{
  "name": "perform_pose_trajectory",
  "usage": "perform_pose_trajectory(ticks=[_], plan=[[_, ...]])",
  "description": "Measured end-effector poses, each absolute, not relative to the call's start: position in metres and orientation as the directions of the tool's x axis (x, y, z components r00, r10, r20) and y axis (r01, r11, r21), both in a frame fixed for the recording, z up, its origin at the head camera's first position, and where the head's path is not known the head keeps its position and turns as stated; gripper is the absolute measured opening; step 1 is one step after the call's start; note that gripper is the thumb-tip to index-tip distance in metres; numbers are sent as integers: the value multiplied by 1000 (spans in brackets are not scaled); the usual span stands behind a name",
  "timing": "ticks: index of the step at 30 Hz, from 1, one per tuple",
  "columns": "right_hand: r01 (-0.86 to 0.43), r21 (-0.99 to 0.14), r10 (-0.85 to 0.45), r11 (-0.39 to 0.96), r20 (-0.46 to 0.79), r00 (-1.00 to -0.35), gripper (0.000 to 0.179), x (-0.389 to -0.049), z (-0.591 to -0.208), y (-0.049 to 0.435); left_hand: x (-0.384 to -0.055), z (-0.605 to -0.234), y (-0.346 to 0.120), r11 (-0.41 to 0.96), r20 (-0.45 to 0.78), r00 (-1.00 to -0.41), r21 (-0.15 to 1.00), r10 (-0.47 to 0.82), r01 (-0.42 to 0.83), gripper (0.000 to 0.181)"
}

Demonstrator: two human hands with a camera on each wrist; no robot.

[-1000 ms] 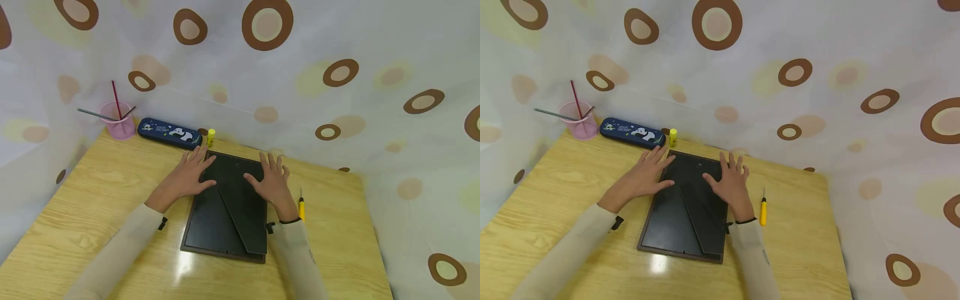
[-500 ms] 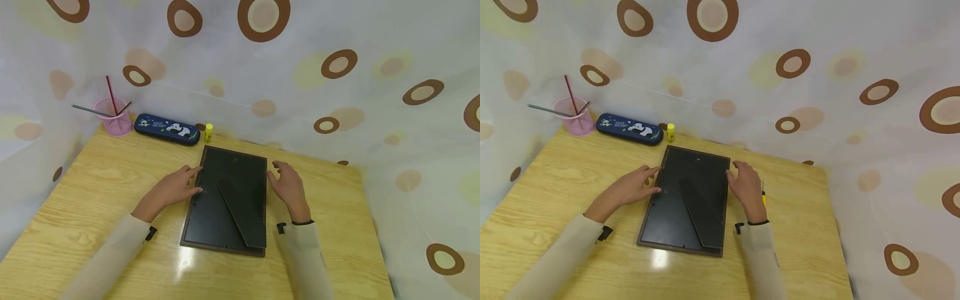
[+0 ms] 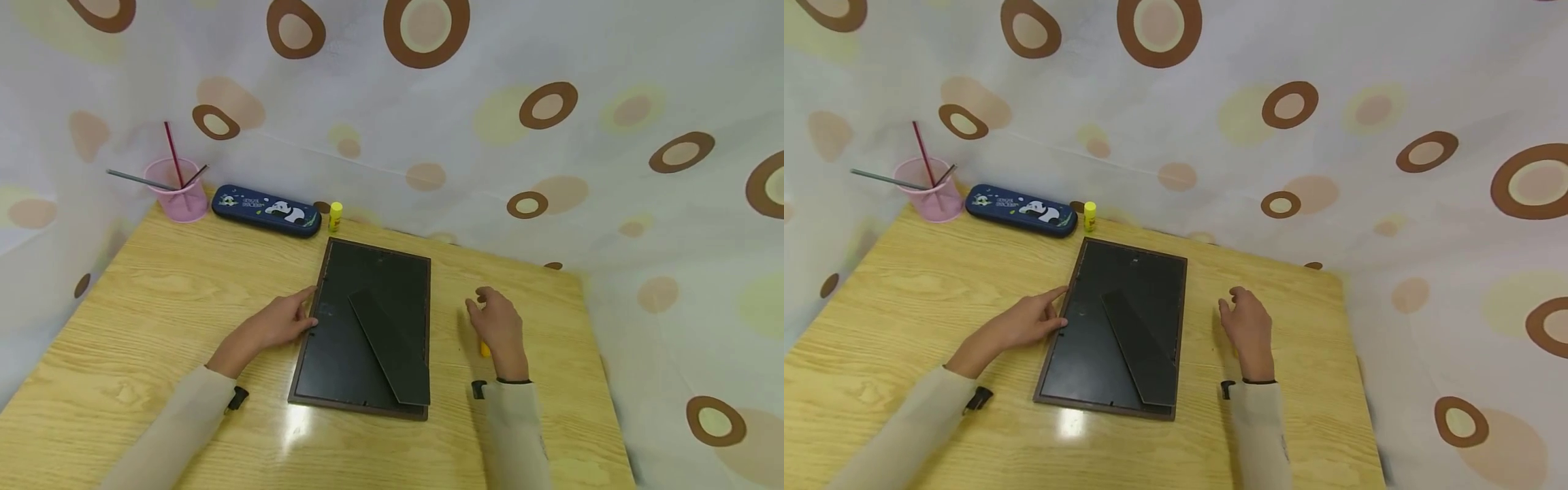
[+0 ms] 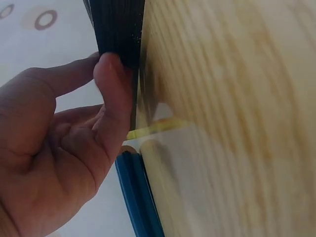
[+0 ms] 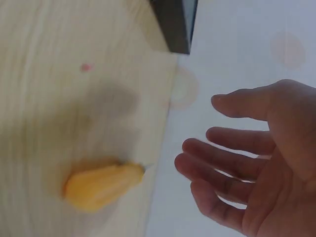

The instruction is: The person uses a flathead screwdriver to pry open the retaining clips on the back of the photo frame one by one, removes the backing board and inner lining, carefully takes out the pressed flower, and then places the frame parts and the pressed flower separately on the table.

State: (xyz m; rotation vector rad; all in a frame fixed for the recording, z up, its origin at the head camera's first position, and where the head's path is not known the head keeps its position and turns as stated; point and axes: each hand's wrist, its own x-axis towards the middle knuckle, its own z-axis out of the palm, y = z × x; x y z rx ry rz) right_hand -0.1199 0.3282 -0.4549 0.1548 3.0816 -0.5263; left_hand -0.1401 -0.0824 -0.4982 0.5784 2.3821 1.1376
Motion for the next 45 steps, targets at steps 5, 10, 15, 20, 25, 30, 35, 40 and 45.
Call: perform_pose_trajectory(ticks=[5,10,15,20,25,30,35,40,45], plan=[[215,-305,191,928,-106,-976,49,-108,-462,347,-139,-502,-83,522,-238,-813,848,531,92,70],[302,-316,250,899,-195,-948,57,-101,-474,354,-137,-502,-85,521,-260,-813,851,521,61,77],[345,-326,285,880,-218,-934,54,-100,-485,355,-136,-505,-82,587,-252,-827,802,502,111,102],[355,-326,299,876,-210,-931,45,-102,-489,354,-132,-504,-78,612,-232,-829,775,509,158,121],[359,-310,309,881,-198,-930,38,-105,-490,353,-129,-501,-75,637,-227,-819,744,526,203,123],[336,-300,296,893,-171,-940,36,-106,-484,343,-128,-499,-74,673,-237,-812,701,533,236,117],[275,-320,253,906,-110,-961,37,-111,-474,326,-129,-499,-73,700,-257,-812,673,525,239,115],[227,-335,212,915,-81,-974,38,-116,-468,307,-126,-500,-71,712,-278,-812,667,513,222,116],[164,-345,161,924,-39,-986,34,-120,-458,285,-126,-500,-70,708,-276,-816,673,508,214,115]])
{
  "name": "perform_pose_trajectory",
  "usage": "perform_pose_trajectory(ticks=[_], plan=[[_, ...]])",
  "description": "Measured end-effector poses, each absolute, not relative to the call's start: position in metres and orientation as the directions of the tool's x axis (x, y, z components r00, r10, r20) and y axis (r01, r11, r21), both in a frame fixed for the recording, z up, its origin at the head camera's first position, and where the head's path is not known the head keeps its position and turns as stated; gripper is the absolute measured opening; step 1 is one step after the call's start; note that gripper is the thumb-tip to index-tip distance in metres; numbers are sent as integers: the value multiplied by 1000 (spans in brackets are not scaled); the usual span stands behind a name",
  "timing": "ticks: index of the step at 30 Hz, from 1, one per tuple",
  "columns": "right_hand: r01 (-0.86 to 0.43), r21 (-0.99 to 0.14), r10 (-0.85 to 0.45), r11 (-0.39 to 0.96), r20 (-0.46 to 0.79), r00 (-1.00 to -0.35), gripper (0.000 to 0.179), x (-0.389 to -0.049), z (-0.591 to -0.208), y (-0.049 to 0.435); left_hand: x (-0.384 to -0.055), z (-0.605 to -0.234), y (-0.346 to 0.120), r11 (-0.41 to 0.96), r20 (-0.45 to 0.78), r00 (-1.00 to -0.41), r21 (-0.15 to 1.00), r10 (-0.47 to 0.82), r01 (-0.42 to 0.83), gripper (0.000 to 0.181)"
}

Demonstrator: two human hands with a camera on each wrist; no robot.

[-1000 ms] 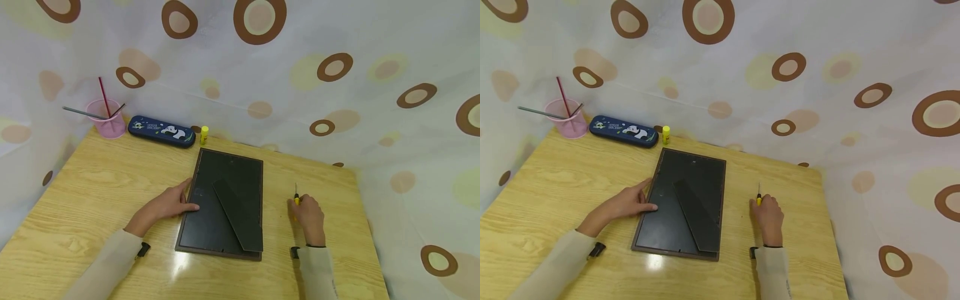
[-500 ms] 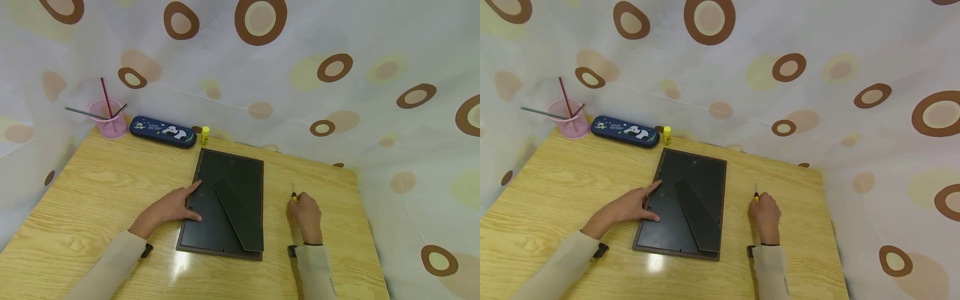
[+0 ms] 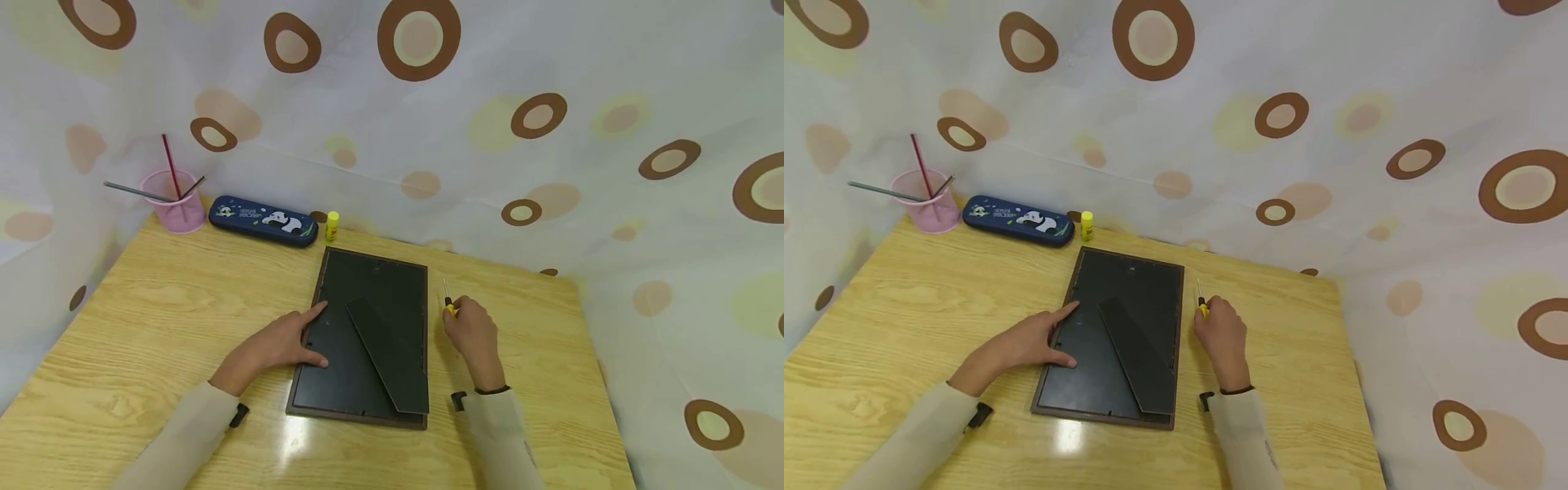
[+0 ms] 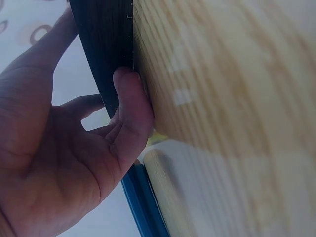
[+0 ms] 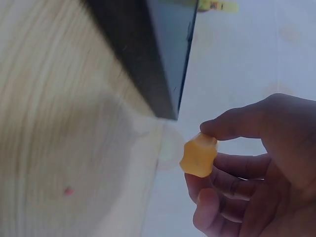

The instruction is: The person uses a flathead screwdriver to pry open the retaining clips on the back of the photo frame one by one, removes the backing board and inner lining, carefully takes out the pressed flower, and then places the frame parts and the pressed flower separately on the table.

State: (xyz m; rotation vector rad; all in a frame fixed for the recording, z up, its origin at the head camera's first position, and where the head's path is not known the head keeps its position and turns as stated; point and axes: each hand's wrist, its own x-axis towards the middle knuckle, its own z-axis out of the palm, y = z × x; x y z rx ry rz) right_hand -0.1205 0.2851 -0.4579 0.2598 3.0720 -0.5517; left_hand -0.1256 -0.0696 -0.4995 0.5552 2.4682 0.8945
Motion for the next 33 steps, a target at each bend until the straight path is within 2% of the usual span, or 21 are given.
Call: perform_pose_trajectory(ticks=[6,15,21,27,33], plan=[[79,-349,71,934,-34,-997,32,-130,-450,254,-126,-497,-70,713,-282,-809,666,515,222,115],[-52,-303,-87,952,-106,-991,18,-159,-452,217,-126,-499,-73,714,-285,-804,662,522,228,118],[-71,-315,-133,947,-179,-975,19,-172,-454,208,-125,-502,-72,707,-281,-802,669,527,230,117],[-128,-305,-190,944,-186,-964,21,-179,-455,204,-125,-500,-71,712,-295,-804,669,516,212,117],[-86,-370,-180,925,-228,-957,21,-182,-458,199,-125,-497,-70,717,-314,-807,672,501,183,117]])
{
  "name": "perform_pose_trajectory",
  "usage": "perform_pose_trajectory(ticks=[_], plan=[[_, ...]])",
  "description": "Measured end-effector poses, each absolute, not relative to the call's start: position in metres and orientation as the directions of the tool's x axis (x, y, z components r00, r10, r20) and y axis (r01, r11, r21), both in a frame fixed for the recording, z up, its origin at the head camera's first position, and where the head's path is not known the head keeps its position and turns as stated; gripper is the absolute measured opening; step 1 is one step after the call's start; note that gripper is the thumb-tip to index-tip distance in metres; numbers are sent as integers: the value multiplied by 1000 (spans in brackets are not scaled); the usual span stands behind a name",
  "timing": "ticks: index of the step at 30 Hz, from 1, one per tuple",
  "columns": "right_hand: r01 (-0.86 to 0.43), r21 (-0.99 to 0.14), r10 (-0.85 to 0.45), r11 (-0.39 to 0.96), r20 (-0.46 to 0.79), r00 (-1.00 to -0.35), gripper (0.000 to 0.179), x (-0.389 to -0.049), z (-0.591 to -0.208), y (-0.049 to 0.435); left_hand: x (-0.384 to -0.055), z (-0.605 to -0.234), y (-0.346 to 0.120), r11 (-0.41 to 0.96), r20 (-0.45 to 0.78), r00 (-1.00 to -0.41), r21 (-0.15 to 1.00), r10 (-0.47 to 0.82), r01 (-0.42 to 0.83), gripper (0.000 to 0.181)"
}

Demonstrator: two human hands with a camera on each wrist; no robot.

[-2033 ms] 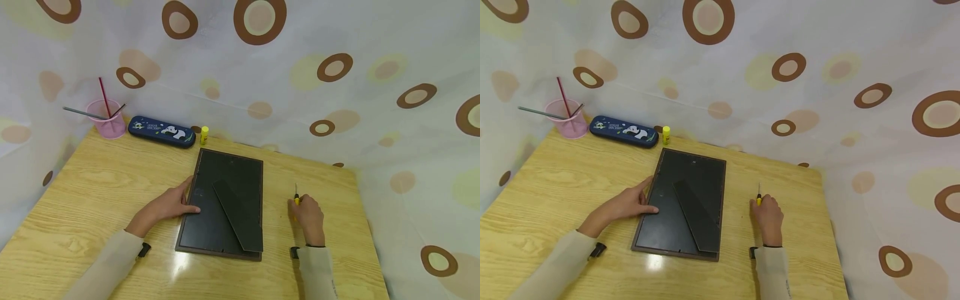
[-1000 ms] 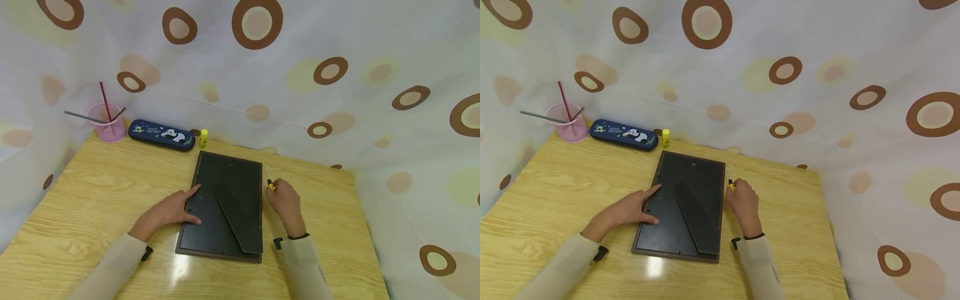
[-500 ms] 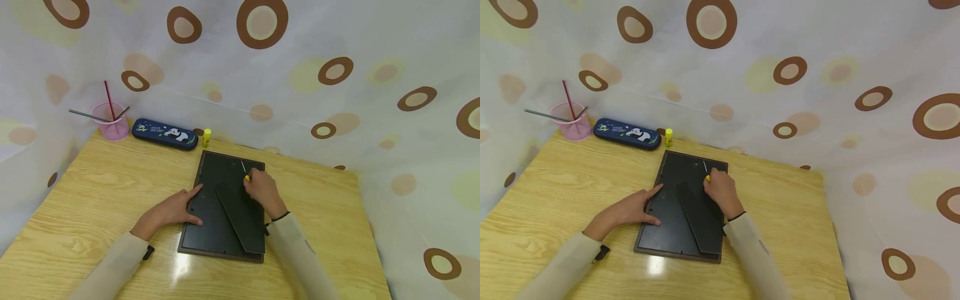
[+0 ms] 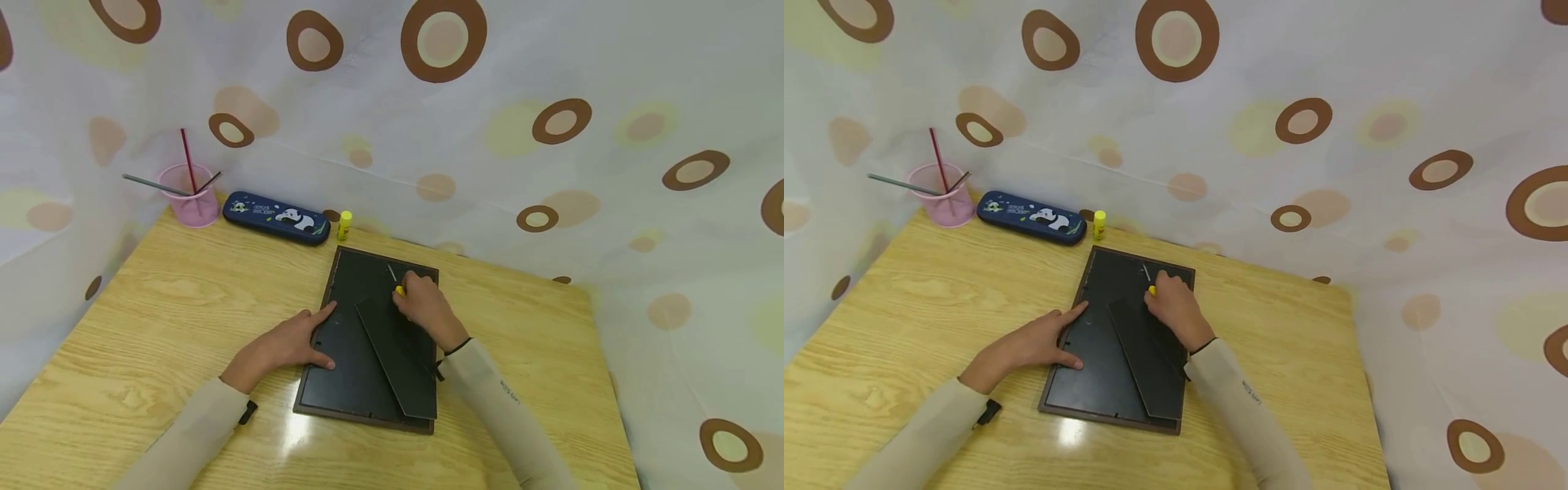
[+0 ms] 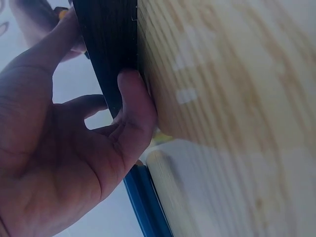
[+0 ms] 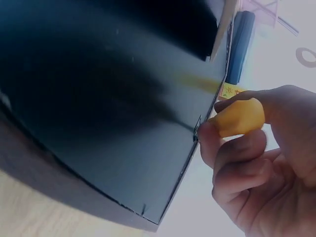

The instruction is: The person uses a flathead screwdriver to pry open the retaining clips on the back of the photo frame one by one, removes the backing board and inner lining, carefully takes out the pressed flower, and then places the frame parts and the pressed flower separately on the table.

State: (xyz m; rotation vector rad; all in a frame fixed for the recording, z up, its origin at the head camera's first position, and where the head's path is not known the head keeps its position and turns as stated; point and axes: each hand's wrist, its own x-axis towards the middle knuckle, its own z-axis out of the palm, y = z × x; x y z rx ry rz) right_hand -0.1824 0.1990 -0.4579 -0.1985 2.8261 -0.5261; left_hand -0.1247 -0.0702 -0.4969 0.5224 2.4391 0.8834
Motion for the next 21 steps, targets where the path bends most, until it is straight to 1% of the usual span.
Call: perform_pose_trajectory(ticks=[4,11,21], plan=[[-53,-410,-163,910,-240,-957,21,-182,-461,197,-125,-497,-69,719,-324,-805,673,497,173,117],[-44,-419,-155,907,-235,-959,21,-182,-460,194,-124,-497,-69,716,-330,-803,679,496,163,118],[-64,-386,-155,920,-209,-965,23,-182,-461,194,-125,-497,-69,704,-333,-794,691,509,162,118]])
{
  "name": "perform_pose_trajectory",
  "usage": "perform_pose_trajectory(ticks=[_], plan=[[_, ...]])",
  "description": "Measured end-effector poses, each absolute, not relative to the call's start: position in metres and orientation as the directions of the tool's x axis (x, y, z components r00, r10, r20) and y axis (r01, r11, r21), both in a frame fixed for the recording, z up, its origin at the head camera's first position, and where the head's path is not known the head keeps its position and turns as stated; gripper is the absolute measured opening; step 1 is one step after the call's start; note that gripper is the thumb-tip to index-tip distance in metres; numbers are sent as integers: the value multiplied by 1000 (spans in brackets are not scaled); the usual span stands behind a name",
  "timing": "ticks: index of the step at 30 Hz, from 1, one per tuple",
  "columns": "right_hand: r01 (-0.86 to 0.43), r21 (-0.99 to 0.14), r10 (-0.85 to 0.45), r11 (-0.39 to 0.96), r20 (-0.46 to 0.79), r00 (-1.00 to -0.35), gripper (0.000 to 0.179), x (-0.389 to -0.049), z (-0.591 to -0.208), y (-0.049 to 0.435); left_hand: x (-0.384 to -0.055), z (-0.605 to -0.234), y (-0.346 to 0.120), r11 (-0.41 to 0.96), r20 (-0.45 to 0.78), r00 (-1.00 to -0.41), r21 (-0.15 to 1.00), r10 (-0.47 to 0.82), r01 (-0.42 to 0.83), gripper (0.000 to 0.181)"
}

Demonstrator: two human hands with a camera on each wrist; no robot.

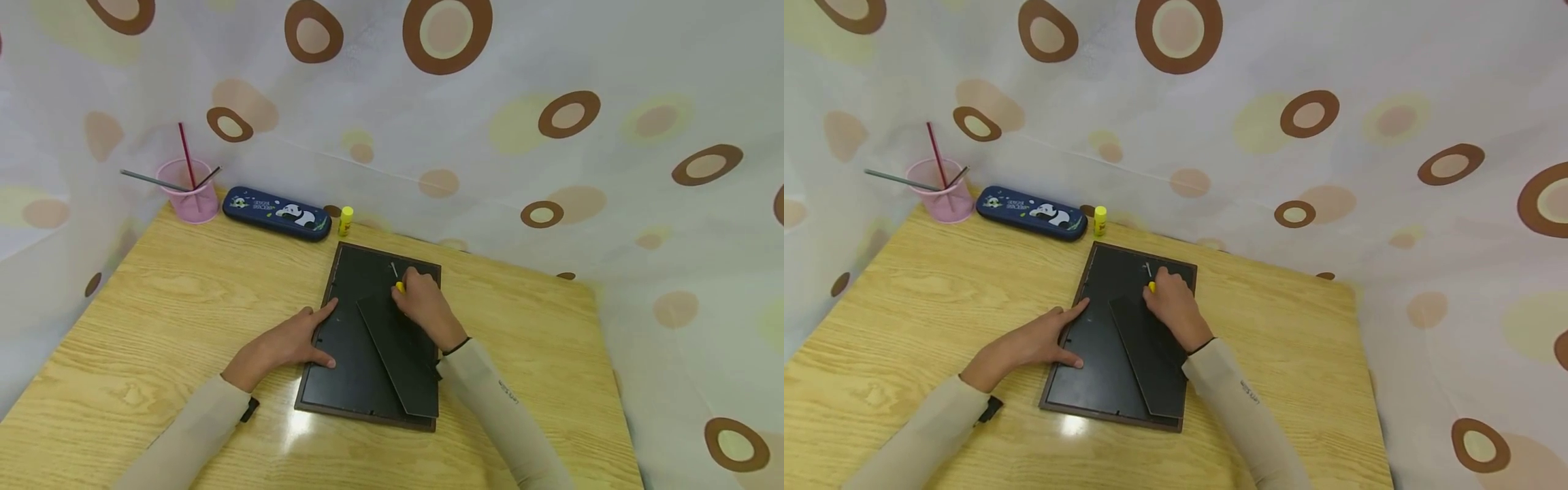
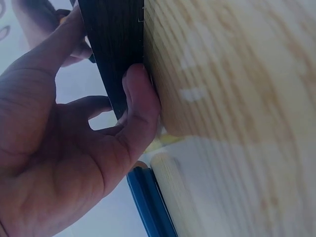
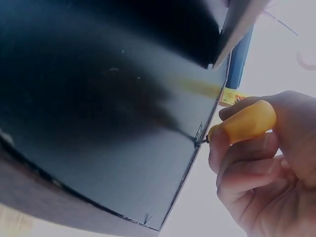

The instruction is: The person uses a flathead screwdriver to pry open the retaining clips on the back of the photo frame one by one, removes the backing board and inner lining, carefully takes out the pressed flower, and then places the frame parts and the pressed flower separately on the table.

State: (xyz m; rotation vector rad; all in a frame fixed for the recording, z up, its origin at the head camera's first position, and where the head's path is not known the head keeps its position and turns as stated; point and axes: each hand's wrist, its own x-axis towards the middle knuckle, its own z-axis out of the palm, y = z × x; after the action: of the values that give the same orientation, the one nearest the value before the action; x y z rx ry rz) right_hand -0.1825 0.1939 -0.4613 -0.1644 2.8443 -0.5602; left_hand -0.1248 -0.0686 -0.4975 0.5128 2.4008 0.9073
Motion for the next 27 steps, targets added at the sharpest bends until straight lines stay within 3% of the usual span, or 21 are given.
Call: perform_pose_trajectory(ticks=[27], plan=[[-43,-365,-135,930,-229,-964,25,-193,-466,185,-125,-496,-69,697,-343,-790,702,509,145,117]])
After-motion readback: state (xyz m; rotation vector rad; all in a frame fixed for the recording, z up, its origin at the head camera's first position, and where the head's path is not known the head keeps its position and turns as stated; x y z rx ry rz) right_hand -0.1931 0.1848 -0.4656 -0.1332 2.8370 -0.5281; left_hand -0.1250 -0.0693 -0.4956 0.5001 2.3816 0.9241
